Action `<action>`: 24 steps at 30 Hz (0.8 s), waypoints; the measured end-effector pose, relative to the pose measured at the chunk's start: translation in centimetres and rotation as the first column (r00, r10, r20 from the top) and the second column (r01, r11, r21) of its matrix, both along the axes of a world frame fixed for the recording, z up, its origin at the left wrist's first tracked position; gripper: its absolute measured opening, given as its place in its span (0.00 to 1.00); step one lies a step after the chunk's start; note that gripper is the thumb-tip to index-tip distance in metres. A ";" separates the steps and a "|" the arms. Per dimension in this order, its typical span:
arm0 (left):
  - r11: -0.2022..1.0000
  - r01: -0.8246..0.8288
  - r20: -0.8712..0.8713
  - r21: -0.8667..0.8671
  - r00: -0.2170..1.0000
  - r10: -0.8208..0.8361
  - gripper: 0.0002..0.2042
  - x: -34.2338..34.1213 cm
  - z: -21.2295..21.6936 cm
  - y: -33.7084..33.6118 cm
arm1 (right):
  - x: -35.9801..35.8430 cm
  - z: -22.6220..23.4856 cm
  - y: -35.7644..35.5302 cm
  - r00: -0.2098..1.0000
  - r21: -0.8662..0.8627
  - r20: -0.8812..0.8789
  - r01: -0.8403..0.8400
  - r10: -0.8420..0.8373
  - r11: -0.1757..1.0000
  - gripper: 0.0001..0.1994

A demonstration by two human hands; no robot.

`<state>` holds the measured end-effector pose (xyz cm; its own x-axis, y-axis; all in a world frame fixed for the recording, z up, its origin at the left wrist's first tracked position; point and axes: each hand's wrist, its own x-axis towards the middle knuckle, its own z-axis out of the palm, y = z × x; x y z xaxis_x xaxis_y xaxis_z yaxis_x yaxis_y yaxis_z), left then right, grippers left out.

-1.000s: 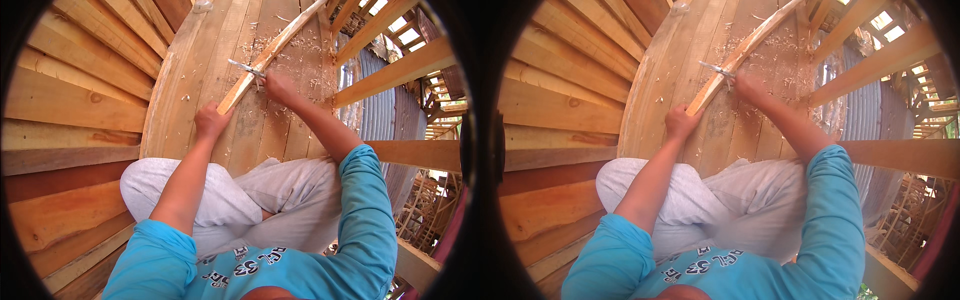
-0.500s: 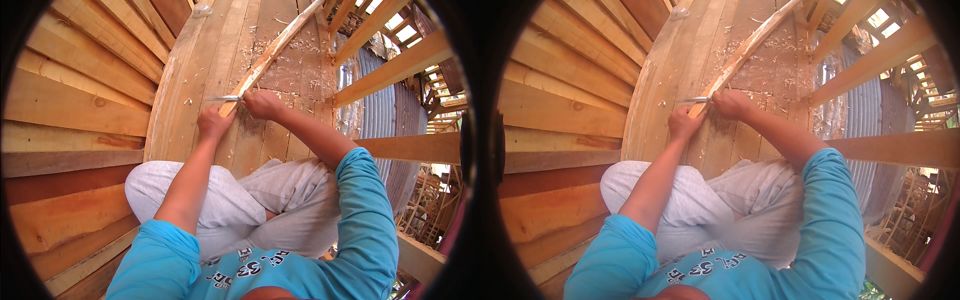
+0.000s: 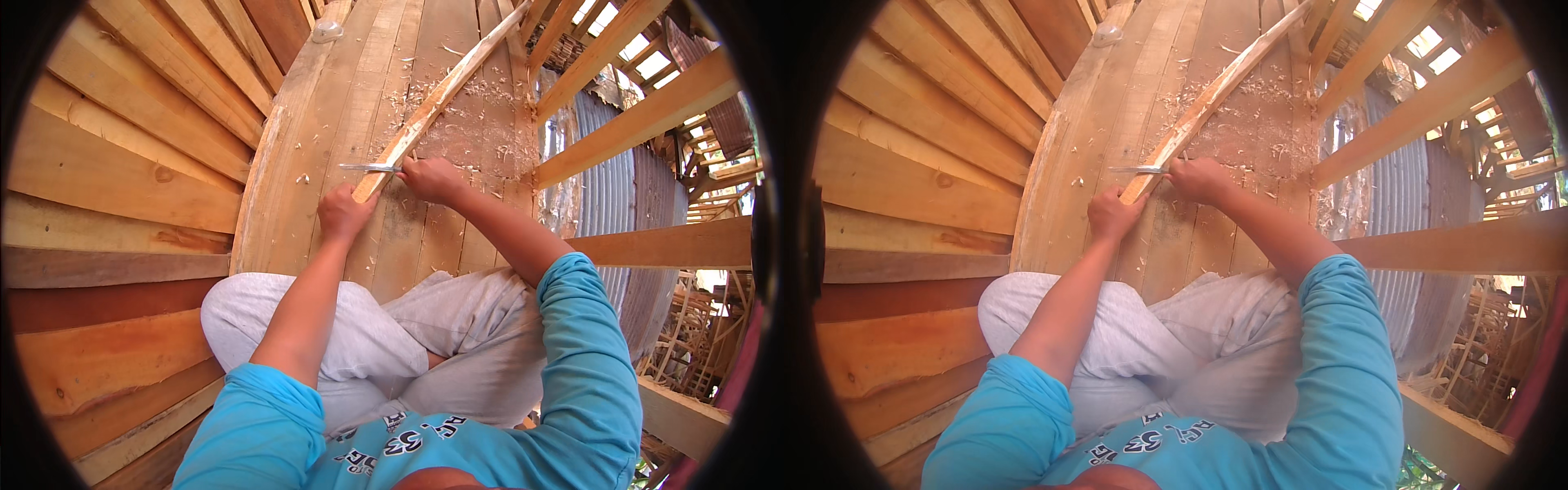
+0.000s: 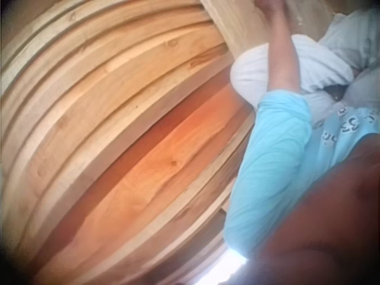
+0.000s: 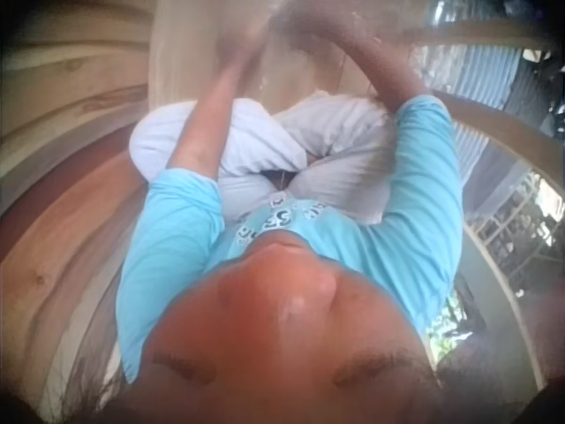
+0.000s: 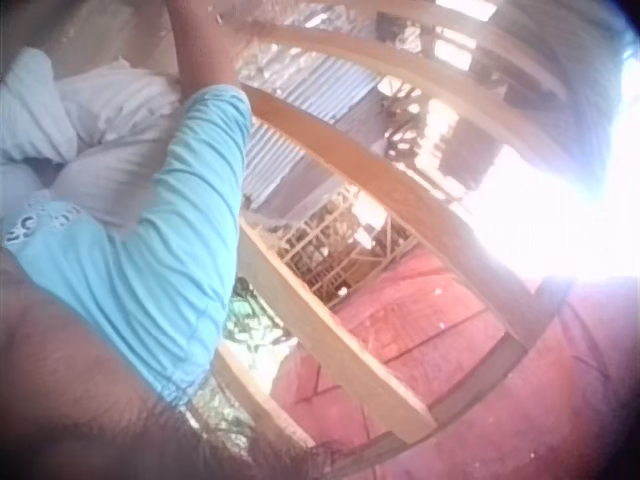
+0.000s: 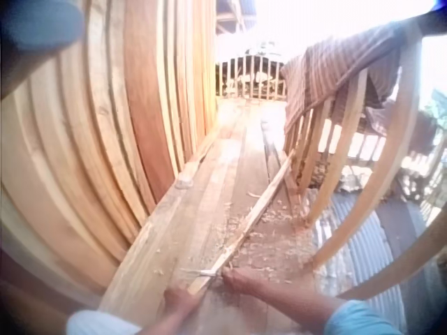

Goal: The person sits cross-legged on a wooden floor and uses a knife to carve a small rectangular piece of wood. They repeatedly shave thin layers off the wood, creating wood shavings that accumulate on the floor.

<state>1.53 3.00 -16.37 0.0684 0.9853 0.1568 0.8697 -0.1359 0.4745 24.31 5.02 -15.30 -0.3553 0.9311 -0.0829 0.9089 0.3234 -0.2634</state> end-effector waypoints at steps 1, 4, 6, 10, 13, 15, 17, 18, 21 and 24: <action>1.000 -0.003 -0.004 0.001 1.000 0.003 0.22 -0.2 -0.1 -0.1 | 0.1 0.1 0.2 0.989 -0.023 -0.083 0.123 -0.124 0.992 0.19; 1.000 0.010 -0.012 0.019 1.000 -0.010 0.22 0.2 0.1 -0.1 | 3.5 -0.3 2.4 0.941 0.130 -0.100 0.336 -0.324 0.933 0.19; 0.999 0.025 -0.024 0.028 0.999 -0.024 0.22 0.6 0.3 -0.1 | 2.2 -2.4 1.8 0.953 0.173 -0.137 0.291 -0.270 0.941 0.18; 1.000 0.004 -0.011 0.025 1.000 -0.004 0.22 0.1 0.0 -0.3 | 1.9 -1.7 2.2 0.931 0.139 -0.224 0.323 -0.288 0.936 0.18; 1.000 0.003 -0.019 0.017 1.000 -0.003 0.22 0.2 -0.1 -0.1 | 0.6 -2.5 1.0 0.922 0.115 -0.234 0.342 -0.309 0.933 0.17; 0.998 0.008 -0.039 0.057 0.999 -0.005 0.22 0.2 -0.2 -0.4 | -0.2 -2.7 0.6 0.986 0.121 -0.146 0.099 -0.081 0.988 0.17; 0.999 0.021 -0.018 0.047 1.000 -0.021 0.22 0.7 0.0 -0.3 | 1.0 -3.3 1.3 0.960 0.191 -0.169 0.255 -0.224 0.948 0.17; 0.999 0.013 -0.010 0.048 1.000 -0.012 0.22 0.6 0.1 -0.1 | 1.7 -2.7 2.1 0.940 0.243 -0.182 0.326 -0.287 0.914 0.17; 0.997 0.021 -0.043 0.068 0.999 -0.018 0.22 0.1 -0.2 -0.4 | 1.3 -2.0 0.8 0.987 0.113 -0.074 0.150 -0.142 0.982 0.18; 0.995 0.002 -0.039 0.096 0.999 0.001 0.22 0.3 -0.2 -0.2 | 2.0 -2.3 1.3 0.943 0.165 -0.197 0.300 -0.267 0.940 0.18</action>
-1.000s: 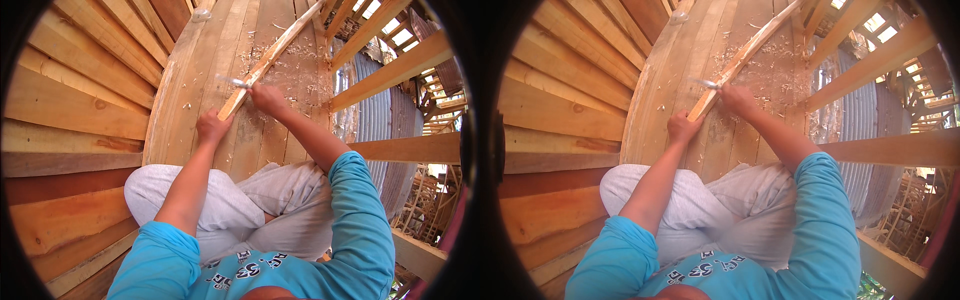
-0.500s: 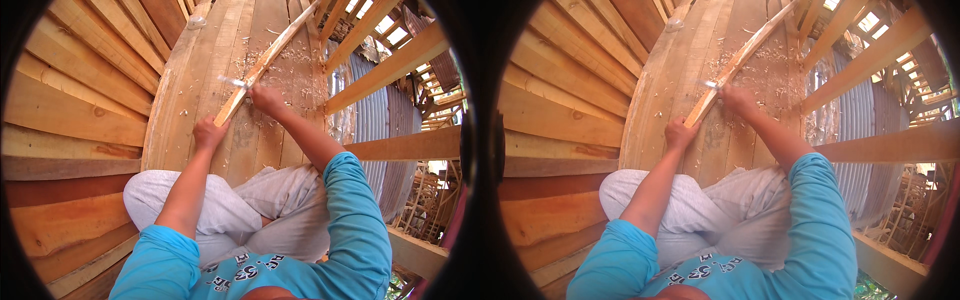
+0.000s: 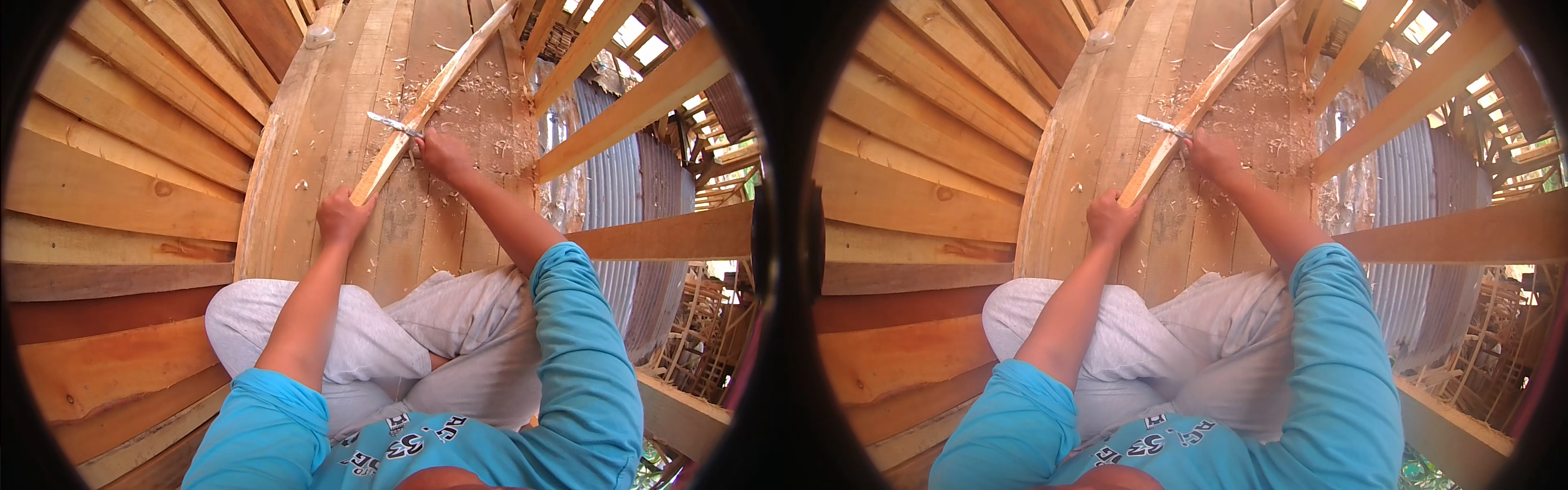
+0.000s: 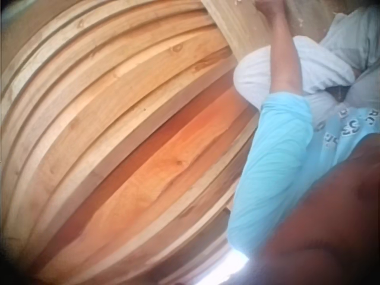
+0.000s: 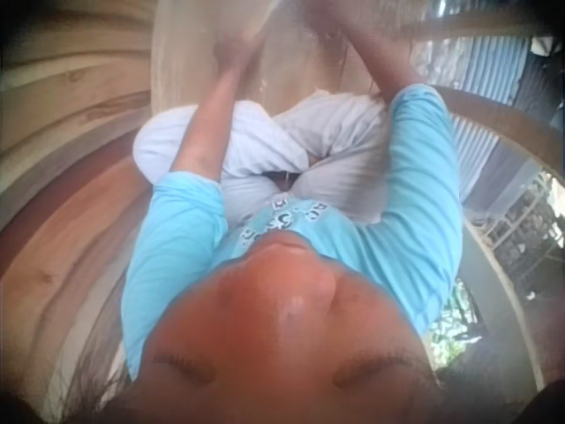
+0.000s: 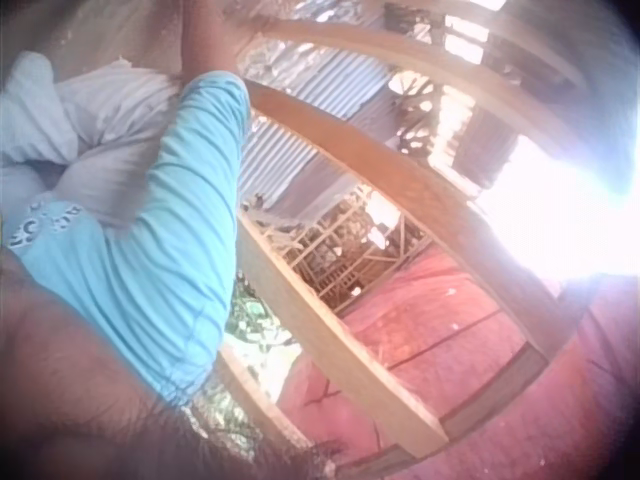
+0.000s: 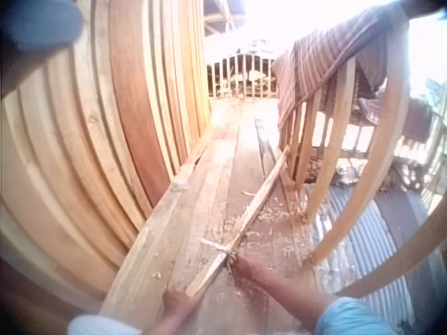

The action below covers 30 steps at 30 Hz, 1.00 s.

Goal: The person sits cross-legged on a wooden floor and uses a knife to carve a small rectangular piece of wood. They repeatedly shave thin layers off the wood, creating wood shavings that accumulate on the floor.

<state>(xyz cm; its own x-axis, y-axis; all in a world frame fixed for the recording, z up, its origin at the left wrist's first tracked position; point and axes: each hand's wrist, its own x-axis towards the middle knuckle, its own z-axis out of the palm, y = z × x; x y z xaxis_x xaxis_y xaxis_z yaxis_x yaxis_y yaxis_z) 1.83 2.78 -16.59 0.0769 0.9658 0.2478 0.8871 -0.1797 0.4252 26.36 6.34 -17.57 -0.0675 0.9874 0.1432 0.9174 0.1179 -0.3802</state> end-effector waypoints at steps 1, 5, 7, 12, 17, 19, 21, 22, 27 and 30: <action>0.999 0.008 0.000 -0.034 1.000 -0.008 0.22 0.3 0.3 0.1 | 0.6 -0.1 0.4 0.999 0.042 0.018 0.046 -0.047 0.998 0.18; 0.999 -0.007 -0.014 -0.038 1.000 0.007 0.23 -0.1 0.1 0.4 | -1.0 0.3 -0.3 0.992 -0.044 0.019 -0.127 0.128 0.991 0.19; 0.999 -0.011 -0.014 -0.053 1.000 0.011 0.23 -0.1 0.2 0.2 | -0.8 1.2 0.1 0.998 -0.051 -0.044 0.031 -0.033 0.998 0.19; 1.000 -0.007 0.003 -0.022 1.000 0.007 0.23 -0.7 -0.2 0.2 | -2.3 1.5 -0.4 0.977 -0.277 0.088 -0.162 0.192 0.947 0.20; 0.990 -0.017 0.017 -0.140 1.000 0.019 0.22 0.6 1.3 0.6 | 1.0 1.0 3.4 0.995 -0.169 0.041 0.101 -0.095 0.980 0.23; 0.991 -0.018 0.019 -0.136 1.000 0.021 0.22 0.3 1.0 0.3 | 0.3 1.9 3.6 0.989 -0.312 -0.125 0.041 -0.083 0.949 0.23; 0.996 -0.014 0.025 -0.087 1.000 0.017 0.22 0.1 0.8 0.3 | 0.8 3.7 4.9 0.920 -0.515 -0.378 -0.114 -0.105 0.850 0.24; 0.996 -0.020 0.025 -0.090 0.999 0.022 0.22 0.0 0.7 0.3 | 1.1 4.0 4.9 0.888 -0.572 -0.423 -0.105 -0.183 0.813 0.23; 0.995 -0.032 0.023 -0.097 0.999 0.034 0.22 0.5 0.6 0.4 | 1.7 4.7 4.5 0.972 -0.395 -0.178 0.070 -0.151 0.916 0.18; 0.996 -0.020 0.023 -0.087 0.999 0.022 0.23 0.0 0.9 0.4 | 0.2 4.5 4.0 0.978 -0.328 -0.006 0.194 -0.208 0.924 0.16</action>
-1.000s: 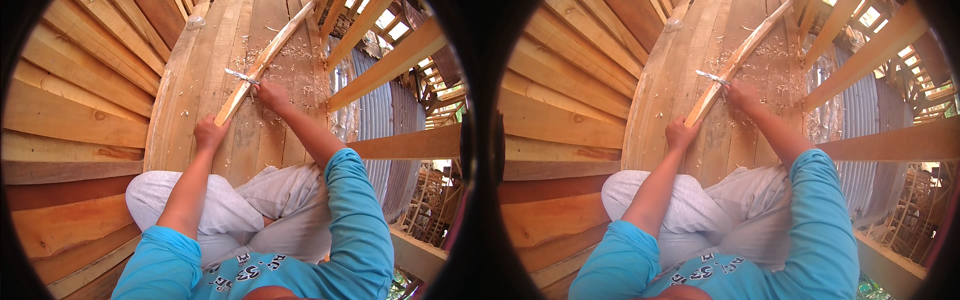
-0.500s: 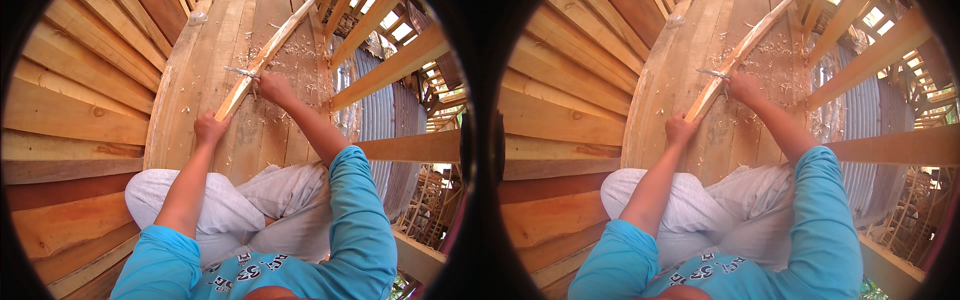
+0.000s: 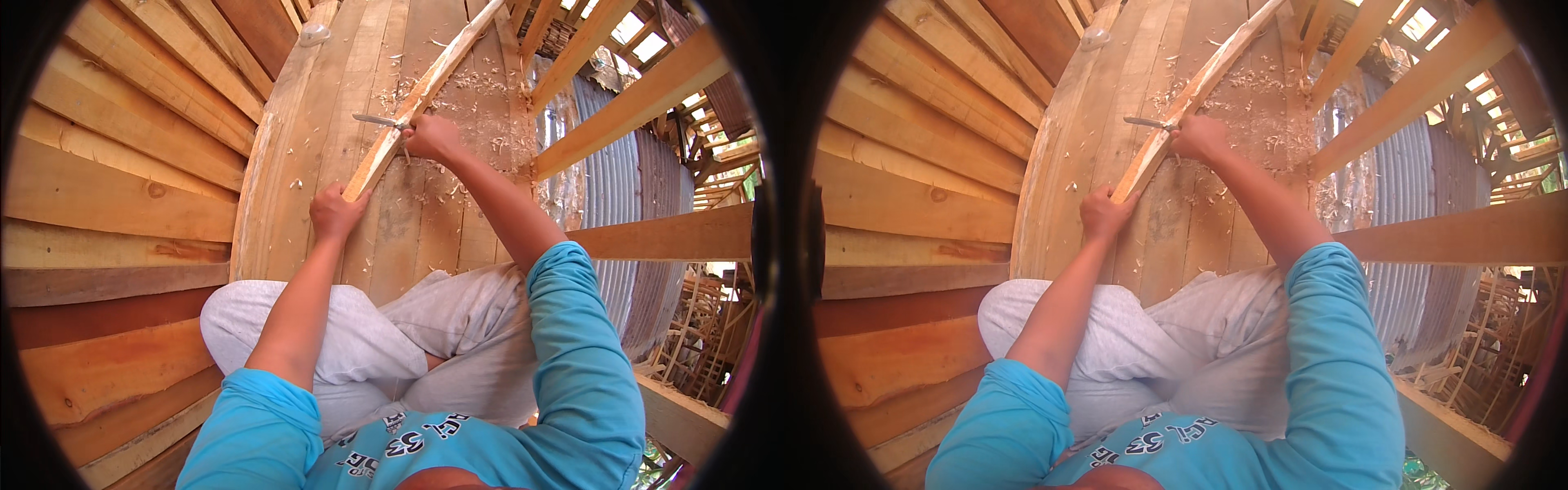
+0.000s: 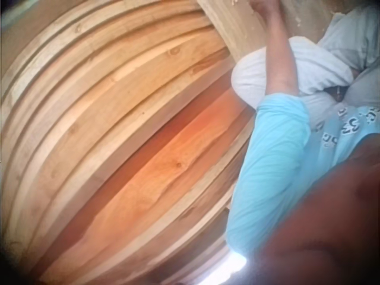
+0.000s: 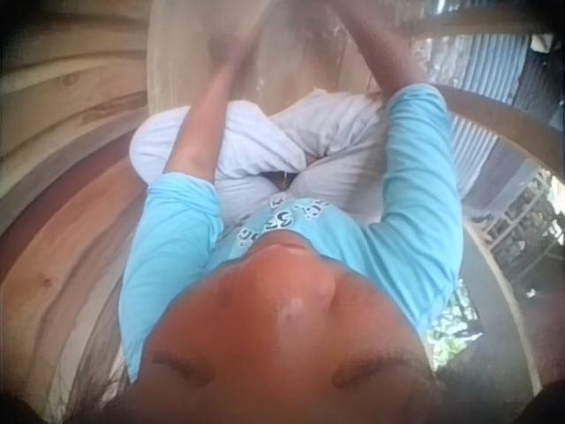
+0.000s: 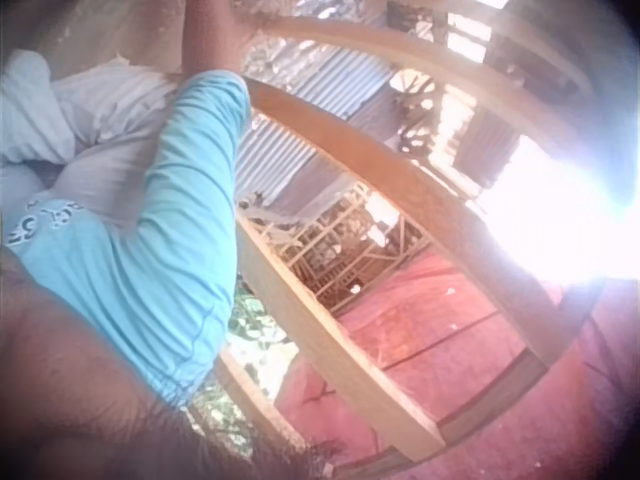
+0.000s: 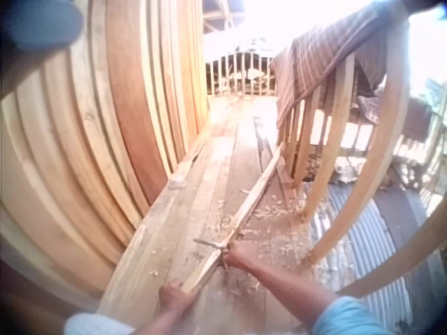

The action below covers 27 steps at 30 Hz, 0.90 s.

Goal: The person sits cross-legged on a wooden floor and uses a knife to carve a small rectangular piece of wood. They repeatedly shave thin layers off the wood, creating wood shavings that accumulate on the floor.

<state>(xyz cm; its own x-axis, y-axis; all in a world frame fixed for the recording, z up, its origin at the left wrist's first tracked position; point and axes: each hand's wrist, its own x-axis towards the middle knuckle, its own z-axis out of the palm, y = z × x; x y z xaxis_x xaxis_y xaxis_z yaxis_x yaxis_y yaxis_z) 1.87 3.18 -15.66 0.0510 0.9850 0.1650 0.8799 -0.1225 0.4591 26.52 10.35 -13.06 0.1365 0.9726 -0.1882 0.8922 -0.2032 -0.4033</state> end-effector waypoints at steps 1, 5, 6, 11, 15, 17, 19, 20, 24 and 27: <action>1.000 0.005 0.006 -0.002 1.000 -0.005 0.23 0.1 0.2 0.0 | 0.0 -0.2 -0.1 1.000 0.046 0.011 0.008 -0.008 0.999 0.15; 1.000 0.008 -0.003 -0.013 1.000 -0.008 0.23 0.2 0.3 0.1 | 0.0 -0.5 -0.3 0.995 0.140 0.097 -0.036 0.023 0.990 0.13; 1.000 0.006 -0.012 -0.016 1.000 -0.006 0.23 0.2 0.3 0.1 | -0.1 -0.4 -0.3 0.993 0.156 0.112 -0.048 0.030 0.987 0.12; 1.000 -0.001 -0.005 -0.015 1.000 0.000 0.23 0.0 0.0 0.1 | -0.2 0.2 -0.6 0.960 0.284 0.245 -0.205 0.136 0.937 0.10; 0.997 0.026 -0.013 0.067 1.000 -0.025 0.23 0.4 -0.5 -0.1 | 1.3 1.1 1.1 0.959 0.395 0.264 -0.209 0.107 0.895 0.11; 1.000 -0.009 -0.015 0.009 1.000 0.009 0.23 0.1 -0.1 -0.4 | 1.0 2.3 1.1 0.998 0.298 0.061 -0.034 0.016 0.954 0.11; 1.000 -0.008 -0.012 -0.001 1.000 0.008 0.22 0.4 0.0 -0.2 | 1.9 1.8 1.6 0.995 0.298 -0.086 0.082 -0.059 0.951 0.12; 1.000 0.000 -0.014 0.011 1.000 0.000 0.22 0.4 -0.3 -0.1 | 2.4 1.5 1.8 0.983 0.291 -0.159 0.138 -0.094 0.947 0.13; 1.000 0.001 -0.023 0.000 1.000 -0.001 0.22 0.3 0.0 -0.2 | 3.1 0.2 2.3 0.991 0.167 -0.129 0.065 -0.043 0.984 0.14; 1.000 0.010 -0.025 -0.002 1.000 -0.010 0.21 0.7 0.2 -0.2 | 3.2 -1.8 2.5 0.970 0.180 -0.225 0.138 -0.096 0.974 0.14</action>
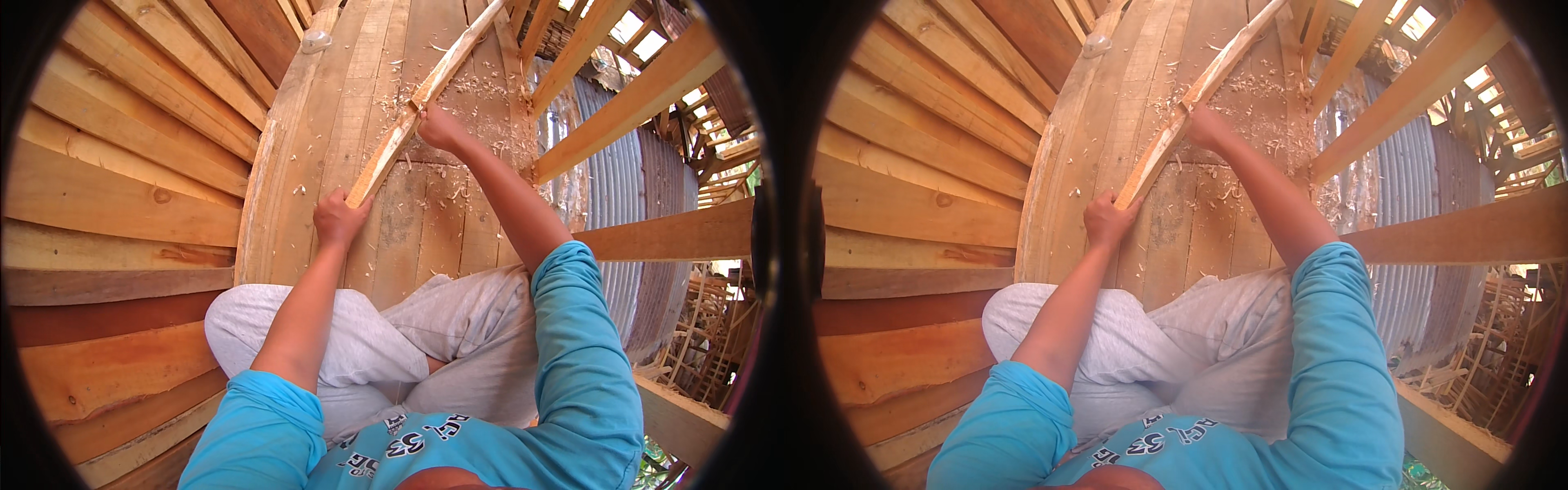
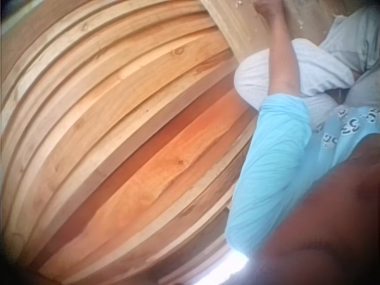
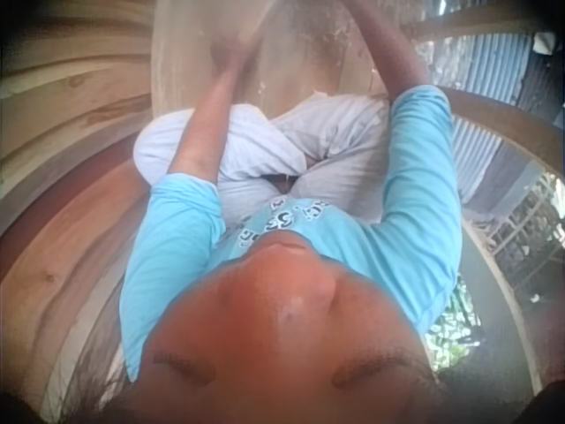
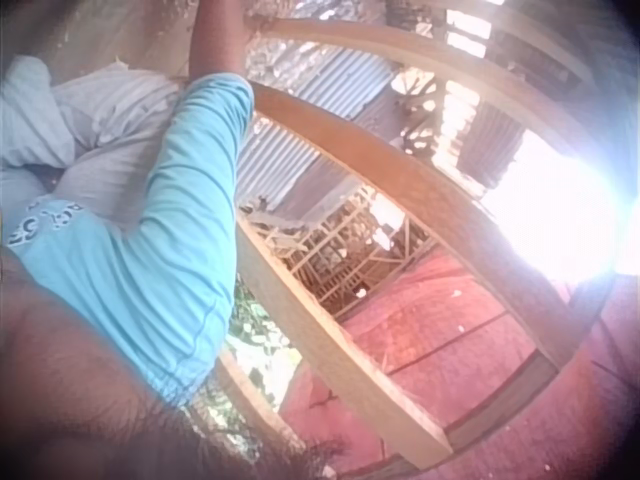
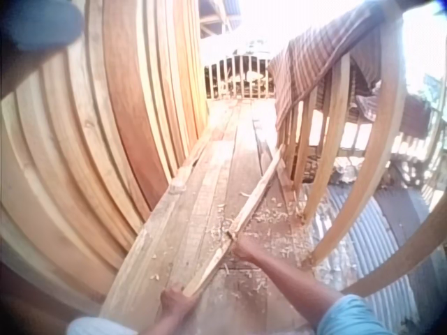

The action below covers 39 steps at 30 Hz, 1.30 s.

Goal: The person sits cross-legged on a wooden floor and uses a knife to carve a small rectangular piece of wood. They repeatedly shave thin layers off the wood, creating wood shavings that accumulate on the floor.

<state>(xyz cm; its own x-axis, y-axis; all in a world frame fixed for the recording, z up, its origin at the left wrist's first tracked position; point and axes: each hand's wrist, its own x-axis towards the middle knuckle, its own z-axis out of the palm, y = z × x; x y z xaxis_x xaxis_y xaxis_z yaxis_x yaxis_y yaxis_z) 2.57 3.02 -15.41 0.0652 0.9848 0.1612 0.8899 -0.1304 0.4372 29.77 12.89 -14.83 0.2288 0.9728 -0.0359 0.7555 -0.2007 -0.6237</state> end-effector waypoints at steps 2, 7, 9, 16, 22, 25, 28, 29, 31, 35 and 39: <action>1.000 -0.005 0.008 0.009 1.000 0.005 0.21 -0.1 0.0 -0.1 | -0.3 -0.2 -0.1 1.000 0.021 0.001 -0.009 0.009 1.000 0.15; 1.000 -0.003 0.008 0.007 1.000 0.003 0.21 0.0 0.2 -0.1 | 0.0 1.9 -0.6 0.998 -0.123 0.031 -0.053 0.057 0.991 0.23; 1.000 -0.001 0.010 0.014 1.000 0.001 0.21 0.2 0.3 -0.2 | -0.2 2.3 -0.8 0.993 -0.163 0.067 -0.081 0.093 0.983 0.26; 1.000 0.000 0.005 0.009 1.000 0.000 0.22 -0.2 0.1 -0.1 | -2.7 2.6 -2.2 0.997 -0.165 0.036 0.068 -0.063 0.984 0.34; 1.000 0.003 0.013 0.012 1.000 -0.003 0.22 0.2 -0.1 0.0 | -1.5 -0.4 -0.3 0.949 -0.316 -0.271 0.070 -0.160 0.946 0.32; 0.999 -0.016 0.002 0.028 1.000 0.016 0.22 -0.6 -0.6 -0.1 | -1.8 0.3 -0.7 0.784 -0.417 -0.583 -0.065 -0.212 0.907 0.31; 0.999 -0.012 0.000 0.043 1.000 0.012 0.22 -0.4 -0.7 -0.1 | -0.6 3.2 -1.1 0.655 -0.402 -0.744 -0.279 -0.134 0.872 0.30; 0.999 -0.007 0.006 0.044 1.000 0.007 0.22 -0.3 -0.6 -0.1 | -0.1 3.9 -1.1 0.629 -0.378 -0.773 -0.342 -0.089 0.860 0.29; 1.000 -0.010 0.010 0.025 1.000 0.009 0.23 -0.2 -0.5 0.0 | 0.0 5.6 -1.4 0.724 -0.431 -0.690 -0.428 0.016 0.794 0.30; 0.999 -0.038 -0.009 -0.022 0.999 0.037 0.23 -0.5 -0.2 -0.1 | 0.7 8.6 -1.6 0.766 -0.477 -0.610 -0.559 0.202 0.678 0.31; 1.000 -0.004 0.002 0.009 1.000 0.004 0.23 0.3 0.1 0.0 | 8.2 10.6 0.0 0.439 0.010 -0.879 -0.376 0.187 0.927 0.31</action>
